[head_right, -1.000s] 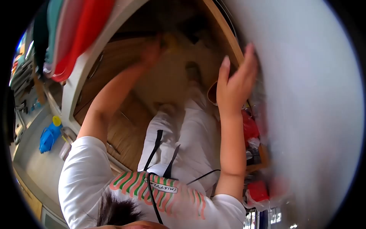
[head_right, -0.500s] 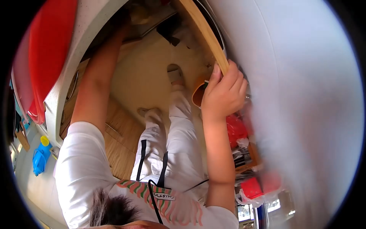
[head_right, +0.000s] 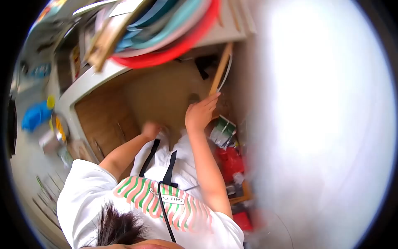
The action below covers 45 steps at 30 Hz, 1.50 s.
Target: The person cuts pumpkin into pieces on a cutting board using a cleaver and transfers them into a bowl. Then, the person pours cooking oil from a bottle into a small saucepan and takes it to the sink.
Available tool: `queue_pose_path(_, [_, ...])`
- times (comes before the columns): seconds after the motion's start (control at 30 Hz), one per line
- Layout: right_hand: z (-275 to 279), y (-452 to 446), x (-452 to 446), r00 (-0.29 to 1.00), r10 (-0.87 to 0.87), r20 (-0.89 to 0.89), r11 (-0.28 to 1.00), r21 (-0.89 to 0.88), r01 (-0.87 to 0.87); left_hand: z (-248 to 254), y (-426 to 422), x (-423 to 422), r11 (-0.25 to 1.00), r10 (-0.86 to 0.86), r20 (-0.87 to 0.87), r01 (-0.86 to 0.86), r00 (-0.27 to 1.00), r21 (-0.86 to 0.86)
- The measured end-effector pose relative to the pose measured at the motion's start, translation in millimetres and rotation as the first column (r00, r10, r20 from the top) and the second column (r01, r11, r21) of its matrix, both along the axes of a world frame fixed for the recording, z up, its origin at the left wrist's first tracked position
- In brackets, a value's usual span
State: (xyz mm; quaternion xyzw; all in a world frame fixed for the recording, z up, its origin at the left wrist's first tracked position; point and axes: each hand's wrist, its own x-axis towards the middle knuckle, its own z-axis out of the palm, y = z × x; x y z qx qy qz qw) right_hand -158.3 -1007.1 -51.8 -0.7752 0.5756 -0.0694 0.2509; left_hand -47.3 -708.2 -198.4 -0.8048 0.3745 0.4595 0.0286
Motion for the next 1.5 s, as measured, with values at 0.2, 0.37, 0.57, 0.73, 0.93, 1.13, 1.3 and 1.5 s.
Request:
queue_pose_path(0.2, [13.6, 3.2, 40.3, 0.811, -0.116, 0.574, 0.666, 0.65, -0.365, 177.1, 90.7, 30.6, 0.681, 0.709, 0.217, -0.571, 0.671, -0.458])
queue_pose_path(0.37, [38.9, 24.0, 75.0, 0.887, 0.136, 0.442, 0.301, 0.834, -0.462, 275.6, 197.3, 57.1, 0.268, 0.958, 0.285, -0.457, 0.032, -0.848])
queue_pose_path(0.57, [142.8, 101.3, 201.0, 0.805, 0.338, 0.487, -0.072, 0.867, -0.494, 322.6, 299.9, 49.9, -0.143, 0.467, 0.756, -0.883, -0.458, -0.446])
queue_pose_path(0.73, [184.1, 148.0, 375.2, 0.673, 0.225, 0.705, -0.062, 0.699, -0.712, 255.8, 446.8, 33.6, -0.29, 0.878, 0.296, -0.91, -0.377, -0.297])
queue_pose_path(0.93, [160.0, 116.9, 553.1, 0.713, 0.047, 0.7, 0.221, 0.688, -0.691, 306.9, 348.7, 104.6, -0.671, 0.741, -0.342, -0.615, -0.578, -0.414])
queue_pose_path(1.13, [95.3, 76.0, 690.8, 0.78, -0.44, 0.446, 0.46, 0.857, -0.23, 374.2, 244.0, 222.4, -0.7, 0.713, -0.451, -0.514, -0.536, -0.496])
queue_pose_path(1.3, [43.4, 69.8, 726.4, 0.739, -0.356, 0.572, 0.641, 0.725, -0.252, 390.8, 167.6, 354.3, -0.519, 0.808, -0.541, -0.718, -0.234, -0.464])
queue_pose_path(1.5, [-8.2, 43.0, 715.5, 0.819, 0.129, 0.559, 0.853, 0.358, -0.379, 360.9, 73.9, 467.0, -0.148, 0.894, -0.439, -0.863, 0.092, -0.482])
